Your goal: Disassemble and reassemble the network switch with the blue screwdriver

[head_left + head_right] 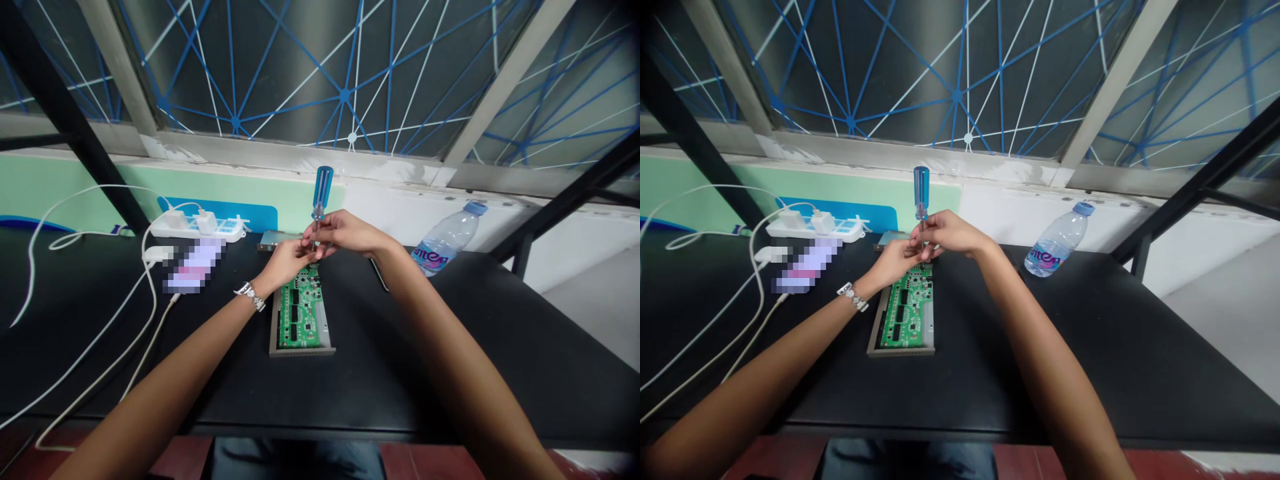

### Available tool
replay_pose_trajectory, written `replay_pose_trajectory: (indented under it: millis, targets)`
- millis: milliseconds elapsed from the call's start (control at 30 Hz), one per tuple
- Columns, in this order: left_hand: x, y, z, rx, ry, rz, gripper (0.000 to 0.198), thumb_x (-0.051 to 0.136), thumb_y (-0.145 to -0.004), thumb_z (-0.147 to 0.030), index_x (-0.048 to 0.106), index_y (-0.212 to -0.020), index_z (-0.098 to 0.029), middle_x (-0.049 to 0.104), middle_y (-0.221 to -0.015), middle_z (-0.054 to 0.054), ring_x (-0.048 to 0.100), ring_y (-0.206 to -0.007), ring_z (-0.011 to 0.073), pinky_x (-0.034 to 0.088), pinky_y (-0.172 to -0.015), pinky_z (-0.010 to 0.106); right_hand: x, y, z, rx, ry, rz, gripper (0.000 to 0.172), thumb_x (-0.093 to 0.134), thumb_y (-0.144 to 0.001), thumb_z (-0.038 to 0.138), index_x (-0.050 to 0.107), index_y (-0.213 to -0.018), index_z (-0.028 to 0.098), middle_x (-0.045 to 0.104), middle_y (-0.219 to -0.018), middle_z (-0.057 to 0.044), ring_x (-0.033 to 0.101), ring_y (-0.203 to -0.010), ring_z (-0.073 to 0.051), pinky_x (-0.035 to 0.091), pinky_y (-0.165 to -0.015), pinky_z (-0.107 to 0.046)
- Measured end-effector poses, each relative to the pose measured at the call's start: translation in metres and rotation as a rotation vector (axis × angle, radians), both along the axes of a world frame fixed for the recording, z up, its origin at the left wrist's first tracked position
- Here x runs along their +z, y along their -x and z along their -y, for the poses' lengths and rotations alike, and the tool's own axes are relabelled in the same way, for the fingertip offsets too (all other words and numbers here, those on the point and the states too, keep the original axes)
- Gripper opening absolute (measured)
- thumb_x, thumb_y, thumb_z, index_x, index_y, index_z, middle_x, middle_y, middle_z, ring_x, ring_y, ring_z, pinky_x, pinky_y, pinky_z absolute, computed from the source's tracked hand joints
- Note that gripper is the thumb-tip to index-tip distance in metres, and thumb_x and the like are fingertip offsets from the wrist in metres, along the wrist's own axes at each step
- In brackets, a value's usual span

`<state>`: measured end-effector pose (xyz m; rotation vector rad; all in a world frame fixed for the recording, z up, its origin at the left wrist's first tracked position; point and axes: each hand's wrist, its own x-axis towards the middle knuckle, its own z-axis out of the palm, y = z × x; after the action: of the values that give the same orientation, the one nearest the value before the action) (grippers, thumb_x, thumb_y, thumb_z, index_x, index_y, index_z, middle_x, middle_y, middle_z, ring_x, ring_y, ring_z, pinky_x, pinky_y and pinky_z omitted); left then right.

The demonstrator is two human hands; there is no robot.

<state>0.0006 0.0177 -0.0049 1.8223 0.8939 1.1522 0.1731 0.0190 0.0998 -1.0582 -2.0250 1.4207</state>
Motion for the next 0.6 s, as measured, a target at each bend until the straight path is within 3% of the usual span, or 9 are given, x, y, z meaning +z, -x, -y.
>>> replay_pose_trajectory:
  millis: [133,333,600]
  targets:
    - [-0.002,-0.004,-0.002,-0.002,0.014,0.017,0.018,0.068,-0.086,-0.032,0.072,-0.089,-0.014,0.077,-0.090,0.011,0.073,-0.090,0.0246,0.057,-0.084,0.038,-0.005,0.004,-0.002,0.013,-0.072,0.025,0.014,0.068,-0.084,0.029,0.070,-0.088,0.015,0.074,-0.080,-0.006,0.069,-0.062,-0.014,0.056,-0.061,-0.026]
    - [-0.003,-0.007,0.001,0.039,0.070,0.071,0.029,0.070,-0.084,-0.041,0.068,-0.081,-0.012,0.076,-0.084,0.012,0.074,-0.085,0.0251,0.058,-0.080,0.038,-0.008,0.000,-0.008,-0.102,-0.427,0.144,0.013,0.069,-0.079,0.028,0.066,-0.074,0.016,0.070,-0.071,-0.003,0.068,-0.060,-0.016,0.053,-0.058,-0.027]
    - [0.007,0.005,0.008,0.039,0.032,-0.002,0.015,0.069,-0.083,-0.026,0.071,-0.089,-0.013,0.076,-0.093,0.010,0.073,-0.089,0.0227,0.057,-0.086,0.038,-0.002,-0.006,-0.006,-0.053,-0.230,0.084,0.009,0.068,-0.077,0.020,0.067,-0.084,0.014,0.072,-0.074,-0.004,0.072,-0.063,-0.018,0.054,-0.056,-0.026]
